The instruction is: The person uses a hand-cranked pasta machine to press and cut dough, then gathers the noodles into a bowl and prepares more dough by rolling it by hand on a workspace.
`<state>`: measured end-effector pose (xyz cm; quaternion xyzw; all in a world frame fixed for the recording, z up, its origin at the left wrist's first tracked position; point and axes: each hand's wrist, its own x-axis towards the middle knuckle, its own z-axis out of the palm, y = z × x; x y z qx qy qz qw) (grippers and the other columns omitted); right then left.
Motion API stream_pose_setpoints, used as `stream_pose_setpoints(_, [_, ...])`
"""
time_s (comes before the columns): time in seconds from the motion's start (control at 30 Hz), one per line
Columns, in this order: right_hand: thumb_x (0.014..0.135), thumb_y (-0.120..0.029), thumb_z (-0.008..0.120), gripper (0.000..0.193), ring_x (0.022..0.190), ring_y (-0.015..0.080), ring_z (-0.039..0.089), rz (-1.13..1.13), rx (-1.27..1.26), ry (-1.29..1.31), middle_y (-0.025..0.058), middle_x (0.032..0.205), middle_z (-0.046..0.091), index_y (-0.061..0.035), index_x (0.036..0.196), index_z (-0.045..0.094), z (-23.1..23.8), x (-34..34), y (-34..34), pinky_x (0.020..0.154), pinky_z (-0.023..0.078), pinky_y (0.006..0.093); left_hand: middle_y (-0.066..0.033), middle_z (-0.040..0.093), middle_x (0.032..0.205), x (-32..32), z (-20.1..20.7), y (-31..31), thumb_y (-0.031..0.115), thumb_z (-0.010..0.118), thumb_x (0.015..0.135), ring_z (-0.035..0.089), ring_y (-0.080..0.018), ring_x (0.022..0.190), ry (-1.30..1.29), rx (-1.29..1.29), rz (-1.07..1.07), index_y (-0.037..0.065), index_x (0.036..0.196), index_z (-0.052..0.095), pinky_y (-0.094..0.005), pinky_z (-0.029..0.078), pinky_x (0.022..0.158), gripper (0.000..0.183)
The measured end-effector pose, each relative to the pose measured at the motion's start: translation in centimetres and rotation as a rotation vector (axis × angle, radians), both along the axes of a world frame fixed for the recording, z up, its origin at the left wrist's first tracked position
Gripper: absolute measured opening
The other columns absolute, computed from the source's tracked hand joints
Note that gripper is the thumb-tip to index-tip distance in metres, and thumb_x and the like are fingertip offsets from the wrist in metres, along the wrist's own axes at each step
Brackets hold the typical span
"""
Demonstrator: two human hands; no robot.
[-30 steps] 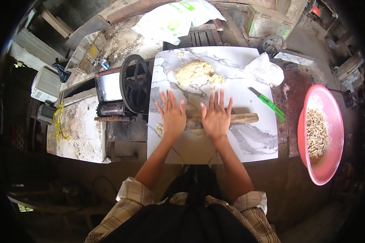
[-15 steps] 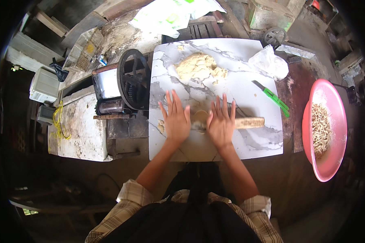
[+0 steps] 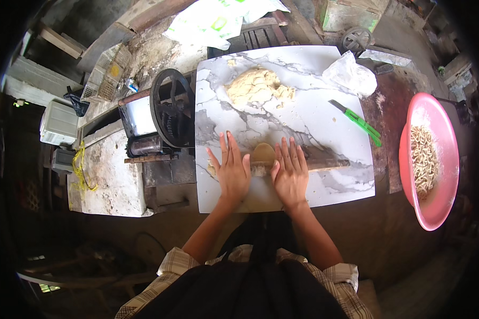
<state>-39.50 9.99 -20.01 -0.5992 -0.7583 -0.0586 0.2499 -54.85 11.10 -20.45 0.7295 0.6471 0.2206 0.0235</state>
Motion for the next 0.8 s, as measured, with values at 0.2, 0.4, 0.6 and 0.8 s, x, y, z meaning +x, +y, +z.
stream_pose_setpoints(0.2, [0.093, -0.018, 0.038, 0.037, 0.127, 0.0292, 0.044, -0.07, -0.041, 0.055, 0.0175, 0.128, 0.054, 0.0026, 0.115, 0.06, 0.4, -0.4, 6.7, 0.109, 0.028, 0.0432, -0.0249, 0.032, 0.143, 0.2, 0.5, 8.1, 0.032, 0.041, 0.096, 0.018, -0.0334, 0.14, -0.085, 0.115, 0.034, -0.014, 0.136, 0.025, -0.0607, 0.007, 0.109, 0.063])
stream_pose_setpoints(0.4, [0.094, -0.021, 0.038, 0.042, 0.137, 0.0268, 0.029, -0.178, -0.053, 0.005, 0.0177, 0.135, 0.047, 0.003, 0.124, 0.053, -0.2, -0.7, 4.5, 0.112, 0.018, 0.0474, -0.0242, 0.033, 0.142, 0.2, 0.2, 7.1, 0.028, 0.04, 0.096, 0.018, -0.0339, 0.14, -0.098, 0.155, -0.01, -0.013, 0.137, 0.025, -0.0594, 0.006, 0.11, 0.06])
stream_pose_setpoints(0.6, [0.091, -0.02, 0.039, 0.045, 0.137, 0.0304, 0.029, -0.11, -0.047, -0.082, 0.0164, 0.138, 0.045, 0.0027, 0.128, 0.049, 0.3, -1.0, 1.2, 0.112, 0.017, 0.052, -0.0227, 0.032, 0.144, -0.5, -0.3, 3.2, 0.027, 0.041, 0.096, 0.017, -0.0338, 0.14, -0.096, 0.08, -0.037, -0.012, 0.138, 0.024, -0.0591, 0.003, 0.11, 0.06])
stream_pose_setpoints(0.8, [0.093, -0.026, 0.039, 0.052, 0.14, 0.0273, 0.022, -0.213, -0.004, -0.031, 0.0154, 0.144, 0.037, 0.0025, 0.137, 0.037, 1.1, -0.5, 8.7, 0.114, 0.012, 0.0492, -0.026, 0.027, 0.145, 0.8, 1.4, 10.6, 0.031, 0.039, 0.097, 0.009, -0.0371, 0.141, -0.078, 0.177, 0.11, -0.012, 0.139, 0.023, -0.06, 0.001, 0.109, 0.062])
